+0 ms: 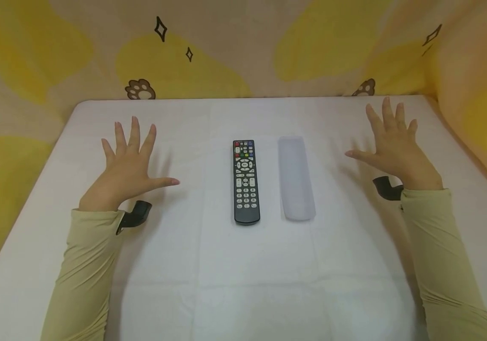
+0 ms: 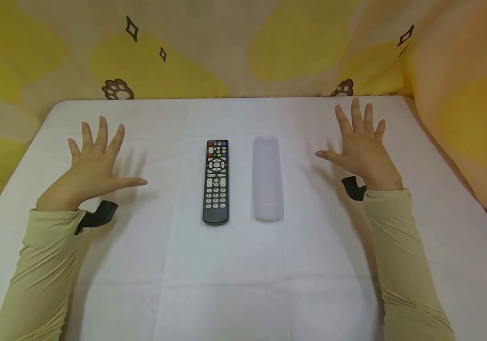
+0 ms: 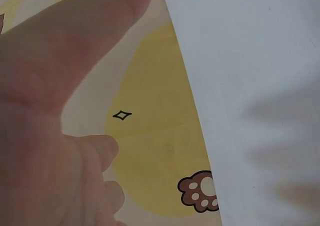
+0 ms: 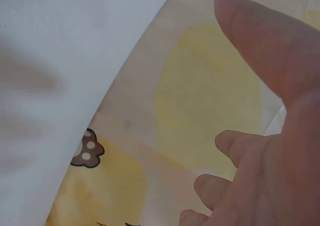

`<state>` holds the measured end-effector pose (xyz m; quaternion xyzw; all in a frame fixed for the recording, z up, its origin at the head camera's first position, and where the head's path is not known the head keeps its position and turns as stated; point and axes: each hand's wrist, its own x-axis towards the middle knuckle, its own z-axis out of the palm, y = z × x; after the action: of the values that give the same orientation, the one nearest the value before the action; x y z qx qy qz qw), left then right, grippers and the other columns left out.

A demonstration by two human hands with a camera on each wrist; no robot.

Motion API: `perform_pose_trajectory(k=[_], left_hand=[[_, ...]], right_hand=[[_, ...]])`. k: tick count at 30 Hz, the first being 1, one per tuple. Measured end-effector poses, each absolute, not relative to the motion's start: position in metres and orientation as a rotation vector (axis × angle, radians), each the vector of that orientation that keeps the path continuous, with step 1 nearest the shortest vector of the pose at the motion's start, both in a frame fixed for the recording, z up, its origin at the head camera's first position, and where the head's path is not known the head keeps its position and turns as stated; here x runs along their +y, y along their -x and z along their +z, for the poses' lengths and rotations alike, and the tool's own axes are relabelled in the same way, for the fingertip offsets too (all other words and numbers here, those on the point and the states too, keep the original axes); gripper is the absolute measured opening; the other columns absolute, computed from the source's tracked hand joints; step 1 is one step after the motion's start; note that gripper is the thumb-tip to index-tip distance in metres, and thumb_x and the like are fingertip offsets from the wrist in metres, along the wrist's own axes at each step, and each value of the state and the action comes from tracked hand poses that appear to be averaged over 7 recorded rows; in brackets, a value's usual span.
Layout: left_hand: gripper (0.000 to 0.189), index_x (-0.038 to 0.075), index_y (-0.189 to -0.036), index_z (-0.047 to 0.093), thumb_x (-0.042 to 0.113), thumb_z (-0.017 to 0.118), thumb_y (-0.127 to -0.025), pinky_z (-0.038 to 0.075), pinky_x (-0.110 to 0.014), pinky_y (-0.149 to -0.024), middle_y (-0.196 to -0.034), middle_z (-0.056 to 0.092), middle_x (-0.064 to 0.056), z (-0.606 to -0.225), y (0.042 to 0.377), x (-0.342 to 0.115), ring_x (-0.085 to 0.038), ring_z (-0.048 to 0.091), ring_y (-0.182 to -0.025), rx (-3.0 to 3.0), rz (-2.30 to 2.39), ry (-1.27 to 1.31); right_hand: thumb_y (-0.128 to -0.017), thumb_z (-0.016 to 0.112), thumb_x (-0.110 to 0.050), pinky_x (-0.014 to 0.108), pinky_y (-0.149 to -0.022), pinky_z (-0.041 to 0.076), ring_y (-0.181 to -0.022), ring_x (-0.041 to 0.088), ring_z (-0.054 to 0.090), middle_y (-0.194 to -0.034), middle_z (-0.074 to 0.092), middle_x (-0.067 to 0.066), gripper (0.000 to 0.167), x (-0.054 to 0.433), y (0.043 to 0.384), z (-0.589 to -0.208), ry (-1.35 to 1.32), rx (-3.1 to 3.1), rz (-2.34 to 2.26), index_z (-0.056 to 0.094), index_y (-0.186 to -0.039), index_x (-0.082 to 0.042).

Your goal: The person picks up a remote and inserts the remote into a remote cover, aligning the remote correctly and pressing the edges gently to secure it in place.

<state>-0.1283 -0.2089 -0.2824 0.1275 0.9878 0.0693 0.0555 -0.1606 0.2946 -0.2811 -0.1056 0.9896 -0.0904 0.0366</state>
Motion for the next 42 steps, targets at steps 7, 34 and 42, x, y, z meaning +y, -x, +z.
perform_pose_trajectory(k=[7,34,42], left_hand=[[0.121,0.003,-0.15,0.0,0.065,0.068,-0.072,-0.011,-0.076,-0.095,-0.149,-0.026,-0.024,-0.285,0.13,-0.208,-0.048,-0.03,-0.129,2.991,0.188,-0.398],[0.058,-0.004,-0.134,0.045,0.028,0.065,-0.09,0.043,-0.048,-0.096,-0.128,0.054,-0.021,-0.305,0.117,-0.166,-0.035,0.052,-0.116,2.94,0.866,-0.44],[0.04,-0.001,-0.118,0.058,0.023,0.068,-0.088,0.051,-0.038,-0.084,-0.108,0.065,-0.013,-0.316,0.118,-0.136,-0.026,0.063,-0.095,2.774,1.054,-0.436]], right_hand=[[-0.084,0.057,-0.062,0.071,-0.096,-0.016,-0.131,0.043,-0.029,-0.149,-0.027,0.02,0.107,0.291,0.158,-0.282,0.359,3.035,-0.256,-0.007,-0.15,-0.006],[-0.089,0.066,-0.021,0.05,-0.095,0.042,-0.113,0.038,0.051,-0.129,0.052,0.021,0.056,0.204,0.134,-0.282,0.673,2.997,-0.858,0.045,-0.135,0.003],[-0.09,0.066,-0.017,0.044,-0.09,0.049,-0.102,0.029,0.06,-0.114,0.063,0.017,0.04,0.174,0.131,-0.294,0.631,2.777,-1.058,0.058,-0.121,0.005]])
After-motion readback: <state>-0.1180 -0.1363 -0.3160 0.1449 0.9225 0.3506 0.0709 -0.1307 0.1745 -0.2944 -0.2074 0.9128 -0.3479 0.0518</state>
